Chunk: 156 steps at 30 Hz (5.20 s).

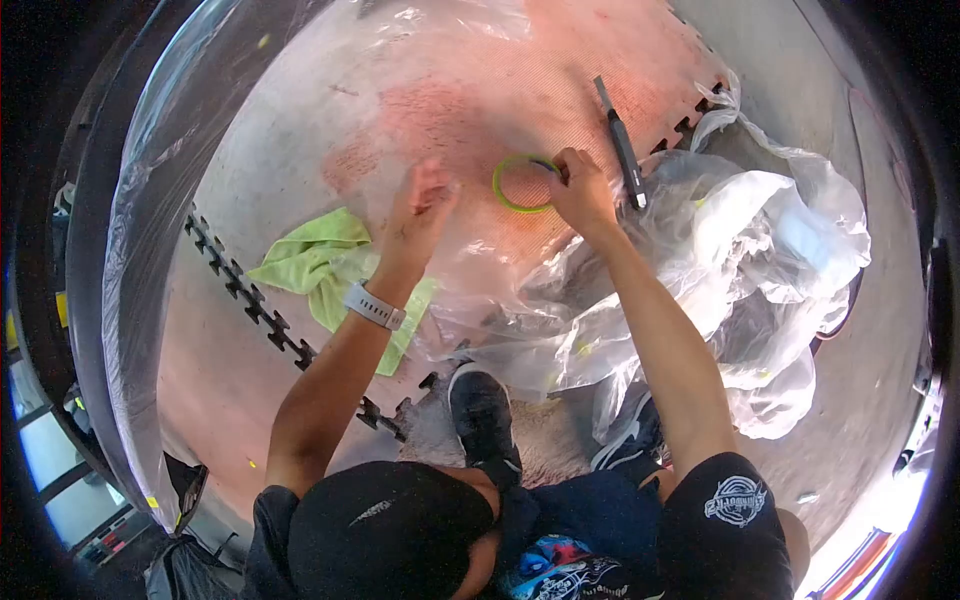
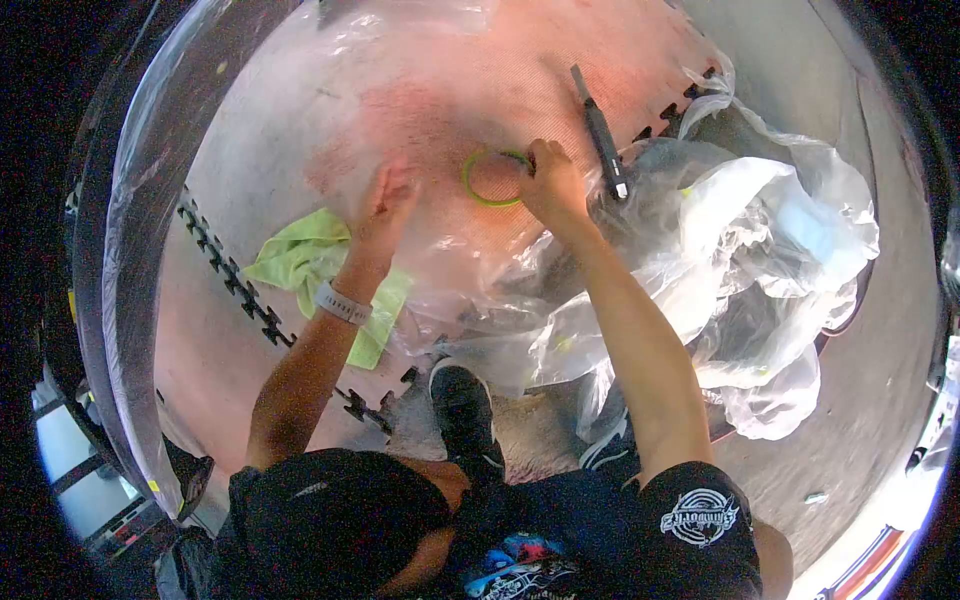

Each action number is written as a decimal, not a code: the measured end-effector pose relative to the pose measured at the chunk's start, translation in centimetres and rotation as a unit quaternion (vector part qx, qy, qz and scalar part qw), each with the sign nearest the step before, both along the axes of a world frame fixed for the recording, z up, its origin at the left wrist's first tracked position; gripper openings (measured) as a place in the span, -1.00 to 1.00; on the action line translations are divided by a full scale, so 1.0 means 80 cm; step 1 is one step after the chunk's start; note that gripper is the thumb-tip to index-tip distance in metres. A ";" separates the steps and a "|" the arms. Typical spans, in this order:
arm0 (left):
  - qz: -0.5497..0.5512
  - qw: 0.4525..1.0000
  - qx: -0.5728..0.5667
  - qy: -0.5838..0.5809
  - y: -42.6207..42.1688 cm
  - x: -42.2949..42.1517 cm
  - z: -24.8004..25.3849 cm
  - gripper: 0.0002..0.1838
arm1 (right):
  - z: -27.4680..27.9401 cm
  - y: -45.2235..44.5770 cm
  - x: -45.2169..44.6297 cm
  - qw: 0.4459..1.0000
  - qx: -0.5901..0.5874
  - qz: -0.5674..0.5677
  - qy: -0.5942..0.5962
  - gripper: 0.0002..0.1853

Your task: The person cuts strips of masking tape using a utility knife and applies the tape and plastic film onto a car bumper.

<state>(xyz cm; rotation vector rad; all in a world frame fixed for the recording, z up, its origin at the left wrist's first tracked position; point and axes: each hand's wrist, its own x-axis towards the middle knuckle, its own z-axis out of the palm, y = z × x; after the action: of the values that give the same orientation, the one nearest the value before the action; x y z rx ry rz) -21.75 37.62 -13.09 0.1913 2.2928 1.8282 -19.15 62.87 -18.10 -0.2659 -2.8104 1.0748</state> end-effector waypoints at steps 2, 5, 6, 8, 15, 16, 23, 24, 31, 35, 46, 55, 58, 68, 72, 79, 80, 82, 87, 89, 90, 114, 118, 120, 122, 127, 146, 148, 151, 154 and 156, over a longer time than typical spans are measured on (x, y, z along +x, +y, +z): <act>-0.019 0.996 0.025 -0.085 0.010 0.011 0.022 -0.69 | 0.002 -0.012 0.005 0.995 -0.094 -0.013 0.043 -0.77; -0.070 0.970 0.149 -0.179 0.022 0.014 0.028 -0.74 | 0.005 -0.043 0.008 0.968 -0.225 -0.029 0.104 -0.83; -0.103 0.946 0.243 -0.190 0.025 0.015 0.032 -0.75 | 0.011 -0.051 0.010 0.959 -0.268 -0.038 0.086 -0.83; -0.111 0.958 0.225 -0.136 0.028 0.018 0.043 -0.75 | 0.023 -0.060 0.017 0.929 -0.365 -0.040 0.037 -0.82; -0.119 0.987 0.103 -0.021 0.021 0.029 0.060 -0.78 | 0.134 -0.064 0.013 0.943 -0.329 0.028 0.033 -0.74; -0.120 0.988 0.101 -0.018 0.019 0.029 0.059 -0.78 | 0.136 -0.066 0.011 0.943 -0.331 0.028 0.036 -0.74; -0.135 0.989 0.025 0.062 0.014 0.034 0.063 -0.75 | 0.142 -0.067 0.004 0.968 -0.238 0.033 0.071 -0.85; -0.137 0.987 0.071 0.051 0.015 0.036 0.069 -0.73 | 0.142 -0.066 0.003 0.965 -0.250 0.023 0.069 -0.83; -0.134 0.986 0.080 0.051 0.008 0.034 0.098 -0.71 | 0.152 -0.066 0.003 0.975 -0.209 0.018 0.081 -0.83; -0.177 0.982 0.035 0.051 0.011 0.035 0.097 -0.57 | 0.156 -0.061 0.000 0.973 -0.205 0.047 0.097 -0.81; -0.138 0.979 0.091 -0.117 -0.014 0.040 0.113 -0.41 | 0.030 0.074 -0.021 0.935 0.302 -0.167 -0.083 -0.38; -0.106 0.985 0.121 -0.058 -0.024 0.020 0.108 -0.25 | 0.007 0.102 -0.012 0.978 0.177 -0.076 -0.077 -0.61; -0.098 0.987 0.116 -0.050 -0.030 0.016 0.115 -0.20 | 0.046 0.068 0.011 0.999 0.002 0.039 0.035 -0.71; -0.156 0.974 0.143 -0.087 -0.020 0.015 0.121 -0.06 | 0.130 -0.020 0.009 0.971 -0.039 0.236 -0.024 -0.84; -0.145 0.963 0.218 -0.061 -0.024 0.014 0.119 0.00 | 0.105 -0.007 -0.003 0.977 0.030 0.208 -0.038 -0.85; -0.122 0.984 0.125 -0.027 -0.038 0.001 0.131 0.04 | 0.050 0.023 -0.011 0.985 0.127 0.118 -0.022 -0.71; -0.133 0.990 0.011 0.041 -0.039 -0.010 0.118 0.05 | 0.034 0.027 -0.014 0.983 0.163 0.081 0.002 -0.65; -0.145 0.977 -0.104 0.114 -0.038 -0.030 0.089 0.07 | 0.033 0.021 -0.013 0.969 0.215 0.095 0.080 -0.52; -0.236 0.866 -0.379 0.227 -0.023 -0.044 0.069 0.06 | 0.059 -0.036 -0.045 0.959 0.041 0.157 0.230 -0.52; -0.251 0.866 -0.364 0.234 -0.020 -0.048 0.051 0.06 | 0.072 -0.055 -0.058 0.963 0.055 0.183 0.192 -0.63; -0.262 0.868 -0.348 0.239 -0.016 -0.050 0.050 0.06 | 0.073 -0.058 -0.063 0.963 0.069 0.213 0.152 -0.73; -0.091 0.962 0.108 0.233 -0.046 -0.141 0.095 0.33 | 0.148 -0.129 -0.106 0.783 -0.607 0.107 0.084 -0.95; -0.063 0.961 0.152 0.224 -0.026 -0.154 0.114 0.19 | 0.158 -0.146 -0.141 0.794 -0.591 0.122 0.078 -0.91; -0.055 0.956 0.209 0.200 -0.019 -0.159 0.121 -0.11 | 0.162 -0.151 -0.152 0.799 -0.580 0.117 0.104 -0.93; -0.045 0.954 0.223 0.197 -0.016 -0.164 0.126 -0.26 | 0.167 -0.151 -0.158 0.803 -0.576 0.113 0.103 -0.92; -0.024 0.938 0.270 0.218 -0.006 -0.186 0.117 -0.57 | 0.163 -0.149 -0.175 0.813 -0.562 0.108 0.107 -0.92; 0.098 0.935 0.192 0.283 -0.002 -0.210 0.114 -0.82 | 0.144 -0.136 -0.161 0.870 -0.492 -0.033 0.019 -0.61; 0.077 0.944 0.149 0.285 -0.013 -0.217 0.119 -0.76 | 0.128 -0.125 -0.152 0.892 -0.449 -0.043 0.024 -0.60; 0.099 0.961 0.102 0.236 -0.023 -0.234 0.126 -0.75 | 0.127 -0.108 -0.137 0.932 -0.338 -0.025 0.125 -0.64; 0.068 0.974 0.059 0.208 -0.028 -0.258 0.140 -0.75 | 0.151 -0.088 -0.133 0.929 -0.308 -0.020 0.203 -0.70; 0.052 0.978 0.041 0.200 -0.026 -0.273 0.149 -0.74 | 0.165 -0.077 -0.139 0.923 -0.234 -0.025 0.303 -0.72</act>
<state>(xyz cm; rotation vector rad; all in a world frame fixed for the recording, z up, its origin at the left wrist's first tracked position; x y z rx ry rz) -43.63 35.56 -1.20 0.5032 2.5271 2.0993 -30.26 56.69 -4.86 -0.0285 -1.9766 1.4962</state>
